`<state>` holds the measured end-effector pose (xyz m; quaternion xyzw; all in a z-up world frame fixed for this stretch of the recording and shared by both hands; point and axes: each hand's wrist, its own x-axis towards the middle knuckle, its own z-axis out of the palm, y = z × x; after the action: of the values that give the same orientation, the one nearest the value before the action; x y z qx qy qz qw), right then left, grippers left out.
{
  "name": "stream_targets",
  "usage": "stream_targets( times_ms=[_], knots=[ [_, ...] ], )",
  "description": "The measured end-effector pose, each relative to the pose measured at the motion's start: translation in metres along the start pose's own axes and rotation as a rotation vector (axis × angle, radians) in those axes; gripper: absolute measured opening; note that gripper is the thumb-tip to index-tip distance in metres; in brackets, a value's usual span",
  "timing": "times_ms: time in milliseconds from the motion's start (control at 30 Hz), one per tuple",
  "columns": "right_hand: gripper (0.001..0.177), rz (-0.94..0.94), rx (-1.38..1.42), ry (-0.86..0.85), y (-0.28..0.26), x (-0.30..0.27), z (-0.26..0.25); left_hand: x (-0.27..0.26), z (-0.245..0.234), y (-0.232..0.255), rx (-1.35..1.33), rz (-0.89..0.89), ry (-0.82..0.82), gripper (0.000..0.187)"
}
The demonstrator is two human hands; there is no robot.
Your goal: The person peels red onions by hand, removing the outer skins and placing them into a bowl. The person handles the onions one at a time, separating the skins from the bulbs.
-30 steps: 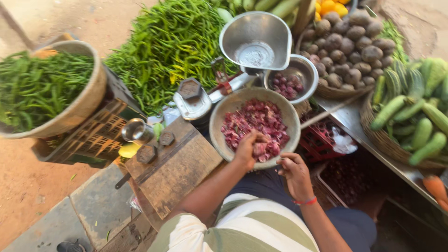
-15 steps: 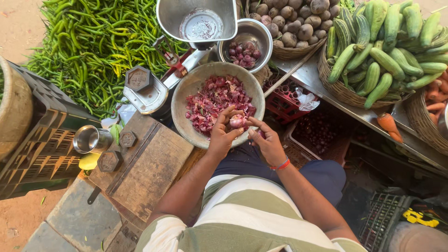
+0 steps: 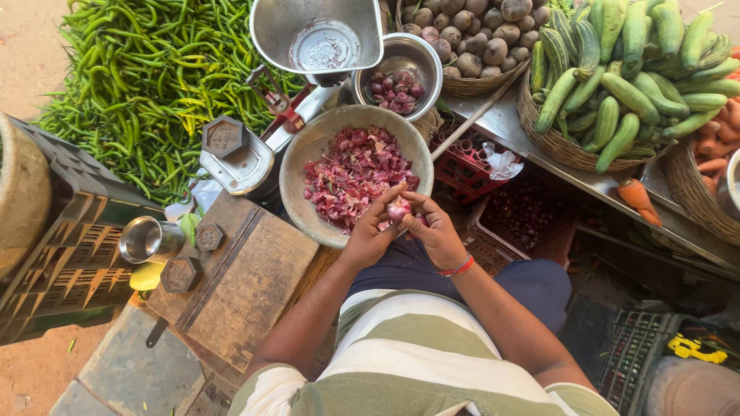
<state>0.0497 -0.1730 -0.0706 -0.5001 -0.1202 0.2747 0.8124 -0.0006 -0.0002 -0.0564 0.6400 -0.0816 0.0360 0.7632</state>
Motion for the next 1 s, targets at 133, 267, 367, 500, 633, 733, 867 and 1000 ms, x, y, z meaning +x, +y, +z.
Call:
stream_targets(
  times_ms=[133,267,367,500,633,733,867,1000],
  knots=[
    [0.057,-0.053,0.090,-0.007,-0.004,-0.001,0.003,0.000,-0.004,-0.005,-0.083,-0.044,0.063,0.078],
    [0.059,-0.064,0.113,0.013,-0.003,-0.007,-0.007,0.000,-0.014,-0.029,-0.017,-0.057,0.147,0.065],
    [0.048,-0.021,0.169,0.057,0.004,-0.006,-0.020,0.002,-0.022,-0.046,-0.056,-0.234,0.192,0.046],
    [0.025,0.011,0.474,0.294,0.023,-0.018,-0.056,-0.006,-0.031,-0.057,-0.120,-0.388,0.196,0.034],
    [0.014,-0.091,0.915,0.378,0.026,-0.029,-0.115,-0.009,-0.046,-0.061,-0.148,-0.398,0.217,0.029],
    [0.015,-0.302,0.619,0.567,0.018,-0.038,-0.164,-0.001,-0.068,-0.070,-0.089,-0.455,0.291,0.025],
    [0.032,-0.486,0.592,0.428,0.010,-0.064,-0.206,0.024,-0.114,-0.093,0.160,-0.225,0.375,0.021],
    [0.013,-0.152,0.443,0.799,0.020,-0.067,-0.207,0.042,-0.169,-0.115,0.564,-0.211,0.577,0.023]
  ],
)
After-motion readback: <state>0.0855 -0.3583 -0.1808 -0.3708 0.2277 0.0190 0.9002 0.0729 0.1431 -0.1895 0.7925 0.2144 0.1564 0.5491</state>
